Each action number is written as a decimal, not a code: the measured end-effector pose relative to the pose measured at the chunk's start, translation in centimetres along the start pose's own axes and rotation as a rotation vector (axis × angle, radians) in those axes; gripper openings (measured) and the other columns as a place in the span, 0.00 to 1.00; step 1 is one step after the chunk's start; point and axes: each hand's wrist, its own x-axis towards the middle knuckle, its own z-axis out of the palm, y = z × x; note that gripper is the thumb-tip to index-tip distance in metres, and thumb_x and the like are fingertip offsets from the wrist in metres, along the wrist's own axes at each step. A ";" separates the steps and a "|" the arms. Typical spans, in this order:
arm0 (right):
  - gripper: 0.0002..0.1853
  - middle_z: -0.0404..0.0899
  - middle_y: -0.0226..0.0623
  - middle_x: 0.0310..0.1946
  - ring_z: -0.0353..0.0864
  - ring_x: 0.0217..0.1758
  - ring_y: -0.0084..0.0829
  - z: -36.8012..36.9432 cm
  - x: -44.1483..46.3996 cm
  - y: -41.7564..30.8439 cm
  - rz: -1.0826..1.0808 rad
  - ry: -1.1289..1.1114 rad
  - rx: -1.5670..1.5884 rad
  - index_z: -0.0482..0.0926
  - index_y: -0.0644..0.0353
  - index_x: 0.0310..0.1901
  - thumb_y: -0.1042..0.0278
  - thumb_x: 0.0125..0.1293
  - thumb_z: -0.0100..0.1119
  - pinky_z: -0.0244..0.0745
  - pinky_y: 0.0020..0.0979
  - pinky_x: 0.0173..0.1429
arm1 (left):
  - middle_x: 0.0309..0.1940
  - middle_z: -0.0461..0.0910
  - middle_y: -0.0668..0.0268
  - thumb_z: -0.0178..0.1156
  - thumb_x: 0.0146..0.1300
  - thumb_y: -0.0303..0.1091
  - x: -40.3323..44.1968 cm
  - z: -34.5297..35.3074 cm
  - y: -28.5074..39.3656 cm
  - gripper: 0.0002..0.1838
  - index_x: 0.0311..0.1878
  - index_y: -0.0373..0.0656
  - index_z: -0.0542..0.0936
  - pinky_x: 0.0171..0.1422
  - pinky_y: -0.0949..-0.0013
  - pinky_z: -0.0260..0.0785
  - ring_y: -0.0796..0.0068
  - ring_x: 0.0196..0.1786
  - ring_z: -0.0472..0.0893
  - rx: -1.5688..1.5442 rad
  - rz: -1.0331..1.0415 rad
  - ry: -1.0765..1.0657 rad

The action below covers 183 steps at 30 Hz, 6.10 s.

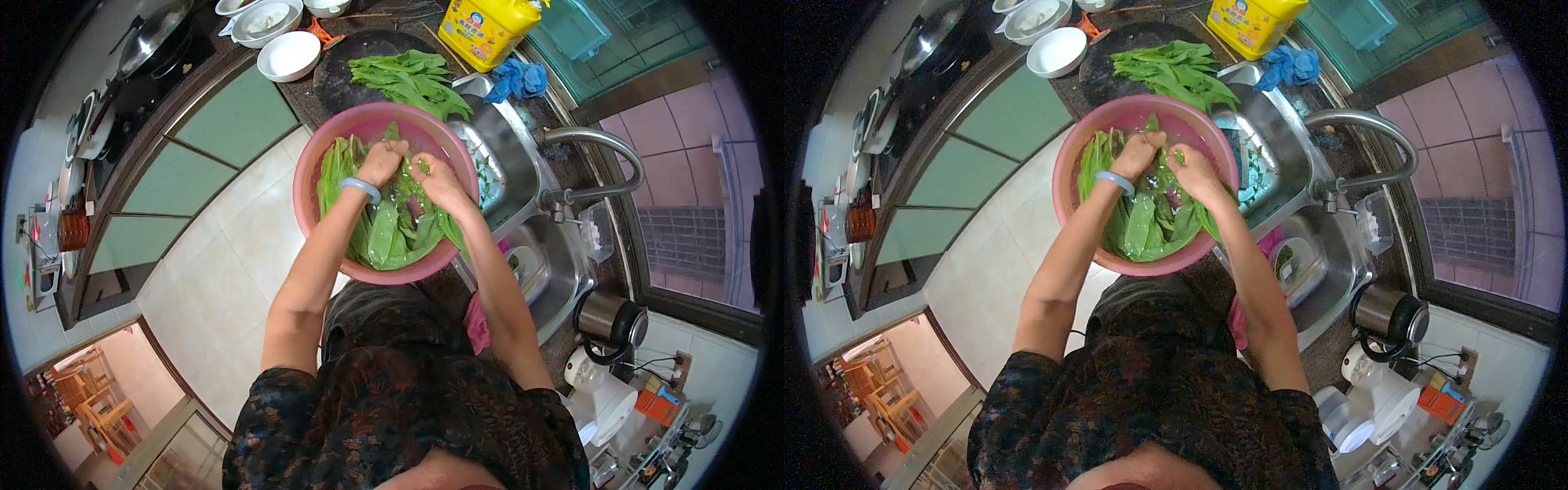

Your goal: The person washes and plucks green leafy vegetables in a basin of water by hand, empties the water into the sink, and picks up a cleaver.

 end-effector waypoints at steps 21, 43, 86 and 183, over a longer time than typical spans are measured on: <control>0.11 0.81 0.55 0.38 0.79 0.44 0.56 -2.1 -0.7 -3.4 -0.327 0.141 -0.266 0.78 0.61 0.42 0.64 0.62 0.61 0.74 0.48 0.44 | 0.27 0.81 0.70 0.64 0.63 0.30 -3.6 -3.7 6.6 0.07 0.33 0.36 0.82 0.34 0.76 0.70 0.83 0.29 0.77 0.055 0.139 -0.203; 0.09 0.78 0.36 0.33 0.78 0.31 0.30 -2.4 -2.4 -4.0 -0.175 0.705 0.315 0.77 0.60 0.44 0.65 0.68 0.58 0.73 0.30 0.32 | 0.21 0.78 0.70 0.60 0.59 0.27 -4.3 1.1 3.5 0.08 0.25 0.39 0.80 0.25 0.76 0.63 0.83 0.21 0.72 -0.421 -0.072 -0.074; 0.13 0.81 0.55 0.42 0.80 0.48 0.54 -4.6 2.1 -3.1 -0.155 0.173 -0.191 0.78 0.57 0.49 0.60 0.68 0.54 0.74 0.46 0.52 | 0.31 0.82 0.47 0.63 0.60 0.32 -10.3 6.6 1.6 0.10 0.38 0.35 0.82 0.44 0.56 0.72 0.50 0.35 0.82 0.415 0.096 -0.239; 0.15 0.82 0.53 0.39 0.81 0.45 0.50 -1.9 -0.7 -2.0 -0.134 -0.090 -0.044 0.75 0.62 0.49 0.61 0.67 0.58 0.73 0.43 0.47 | 0.30 0.84 0.61 0.61 0.67 0.34 -8.2 -1.5 5.6 0.10 0.43 0.35 0.81 0.30 0.70 0.73 0.75 0.28 0.83 0.311 0.333 0.117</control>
